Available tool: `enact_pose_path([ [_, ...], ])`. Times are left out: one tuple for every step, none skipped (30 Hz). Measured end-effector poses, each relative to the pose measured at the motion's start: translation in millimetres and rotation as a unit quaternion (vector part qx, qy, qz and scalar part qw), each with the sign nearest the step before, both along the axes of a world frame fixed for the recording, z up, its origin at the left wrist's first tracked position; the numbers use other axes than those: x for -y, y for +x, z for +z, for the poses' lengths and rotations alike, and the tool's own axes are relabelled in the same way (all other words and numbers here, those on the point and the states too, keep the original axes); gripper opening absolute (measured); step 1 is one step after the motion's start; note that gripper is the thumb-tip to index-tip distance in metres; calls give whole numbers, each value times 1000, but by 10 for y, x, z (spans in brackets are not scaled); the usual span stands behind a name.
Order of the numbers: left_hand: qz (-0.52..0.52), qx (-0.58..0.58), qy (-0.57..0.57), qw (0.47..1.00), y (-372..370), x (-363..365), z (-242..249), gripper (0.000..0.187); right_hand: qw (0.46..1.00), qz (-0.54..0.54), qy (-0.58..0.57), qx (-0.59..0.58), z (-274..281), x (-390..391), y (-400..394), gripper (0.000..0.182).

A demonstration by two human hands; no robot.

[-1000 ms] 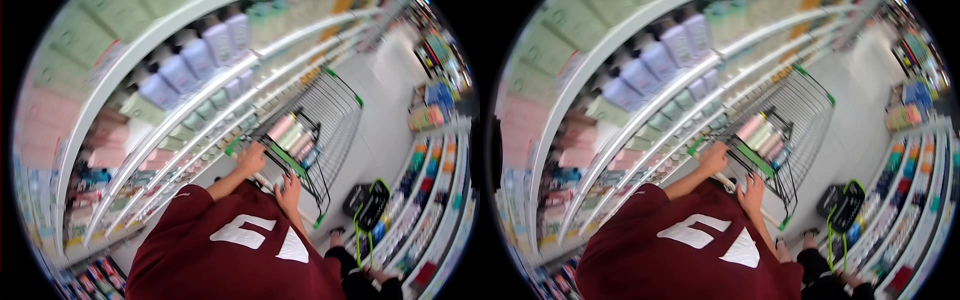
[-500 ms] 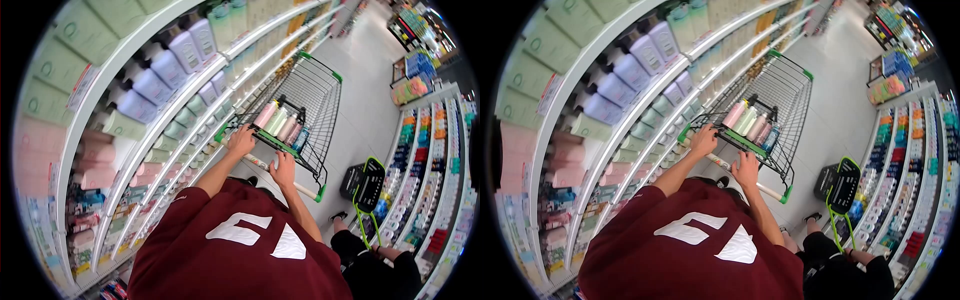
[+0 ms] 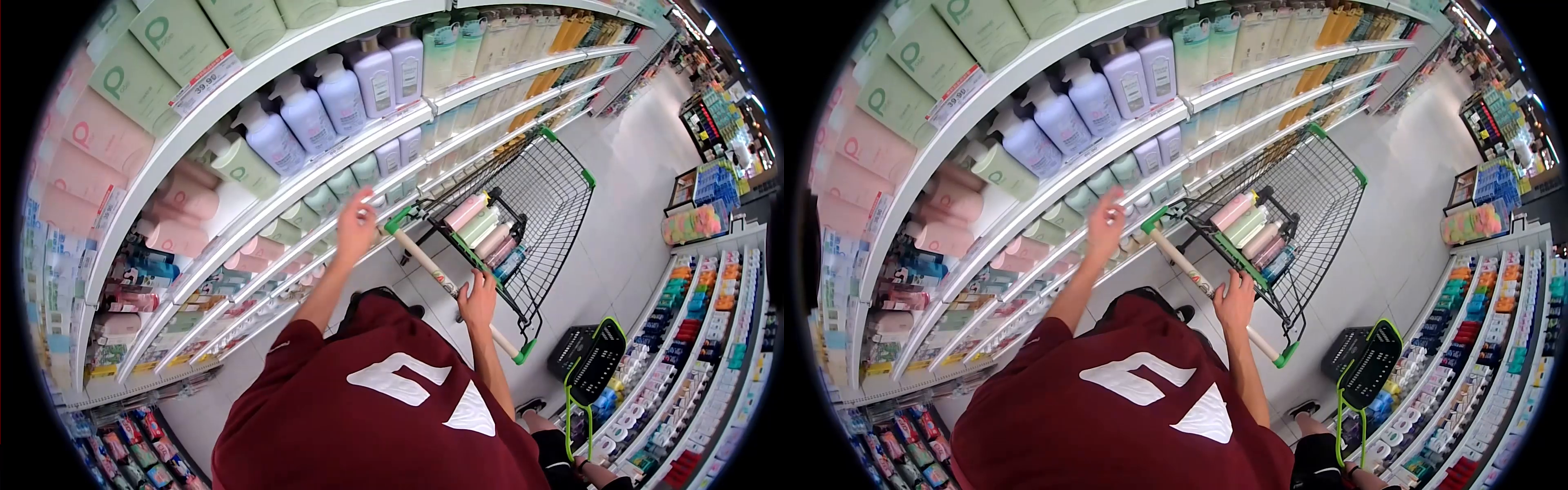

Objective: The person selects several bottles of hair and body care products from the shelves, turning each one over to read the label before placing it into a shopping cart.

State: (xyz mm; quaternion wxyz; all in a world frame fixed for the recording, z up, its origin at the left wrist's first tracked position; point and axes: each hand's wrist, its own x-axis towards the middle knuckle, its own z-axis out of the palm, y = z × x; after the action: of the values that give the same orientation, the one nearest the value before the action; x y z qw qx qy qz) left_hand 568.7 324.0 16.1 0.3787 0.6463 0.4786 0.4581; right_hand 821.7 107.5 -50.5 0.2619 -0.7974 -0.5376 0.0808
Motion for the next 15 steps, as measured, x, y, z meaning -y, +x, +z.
enact_pose_path([
  [28, -12, 12, 999, -132, -116, 284, 52, 1000, -3, 5, -3, 11, -4, -5, 42],
  [64, 3, 47, 997, -212, -206, 573, 54, 1000, -4, 10, -6, 19, -23, -13, 42],
  [99, 17, 83, 991, -287, -302, 823, 57, 1000, 1, 9, -9, 19, -37, -14, 42],
  [115, 21, 70, 991, -381, -425, 974, 61, 1000, 0, 11, -13, 15, -45, -4, 42],
  [129, 26, 57, 990, -460, -554, 1086, 66, 1000, -2, 12, -18, 12, -54, -6, 42],
  [132, 25, 55, 989, -514, -678, 1173, 66, 1000, 0, 10, -19, 26, -48, -26, 42],
  [125, 33, 76, 989, -545, -815, 1250, 69, 1000, -5, 12, -21, 40, -61, -30, 40],
  [118, 42, 97, 987, -556, -929, 1328, 72, 1000, -12, 14, -22, 57, -84, -31, 38],
  [119, 43, 96, 987, -541, -997, 1415, 72, 1000, -13, 11, -19, 57, -93, -32, 38],
  [115, 62, 34, 991, -508, -1054, 1510, 71, 1000, -12, 9, -18, 56, -97, -28, 38],
  [109, 82, -29, 990, -493, -1110, 1578, 71, 1000, -12, 6, -20, 51, -96, -27, 39],
  [107, 85, -33, 990, -481, -1178, 1616, 71, 1000, -14, 2, -20, 63, -102, -23, 39],
  [110, 138, -25, 984, -420, -1254, 1642, 71, 1000, -18, -4, -17, 74, -129, 25, 39],
  [112, 192, -19, 975, -401, -1281, 1653, 70, 999, -17, -18, -38, 79, -124, 31, 39],
  [117, 264, -10, 957, -357, -1279, 1684, 51, 997, -17, -34, -60, 93, -91, 19, 39],
])
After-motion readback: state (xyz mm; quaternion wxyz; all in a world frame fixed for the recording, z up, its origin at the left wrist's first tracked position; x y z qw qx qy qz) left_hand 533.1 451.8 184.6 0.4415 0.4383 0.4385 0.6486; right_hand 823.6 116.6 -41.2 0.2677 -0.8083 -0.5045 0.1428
